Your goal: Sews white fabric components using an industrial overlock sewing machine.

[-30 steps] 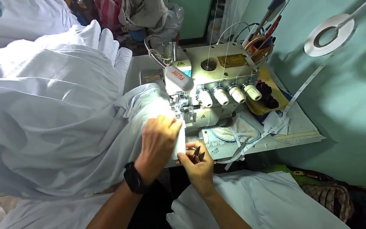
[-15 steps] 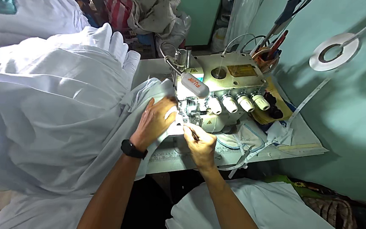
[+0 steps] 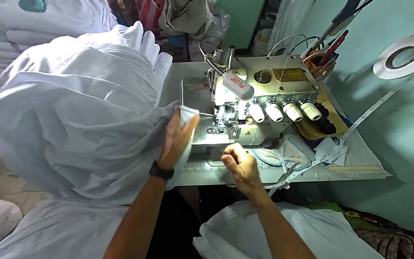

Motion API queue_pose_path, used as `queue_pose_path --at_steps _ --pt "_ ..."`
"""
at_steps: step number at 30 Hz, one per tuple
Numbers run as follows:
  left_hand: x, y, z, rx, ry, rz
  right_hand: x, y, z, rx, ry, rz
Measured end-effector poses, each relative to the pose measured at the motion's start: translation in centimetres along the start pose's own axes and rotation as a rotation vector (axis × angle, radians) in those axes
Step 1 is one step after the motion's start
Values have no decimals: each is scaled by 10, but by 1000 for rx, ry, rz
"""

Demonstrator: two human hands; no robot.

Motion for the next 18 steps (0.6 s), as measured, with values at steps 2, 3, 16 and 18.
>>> queue_pose_path --at_steps 2,3,16,18 --pt "35 -2 -1 -45 35 -55 -19 -27 10 272 71 181" --pt "46 -3 -2 -94 65 -83 -27 -37 8 403 69 244" --pt "160 -24 24 337 -161 -435 6 -25 -23 114 17 217" --pt "180 -34 22 483 -256 -402 28 -10 -35 76 5 194"
Point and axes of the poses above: each hand's wrist, its own x-axis away from the middle knuckle, its own z-axis out of the back of the hand, y = z × x, the point moved 9 cm from there along -x, towards the middle knuckle, and after that the axes turned 2 degrees about y, right-handed, at the moved point
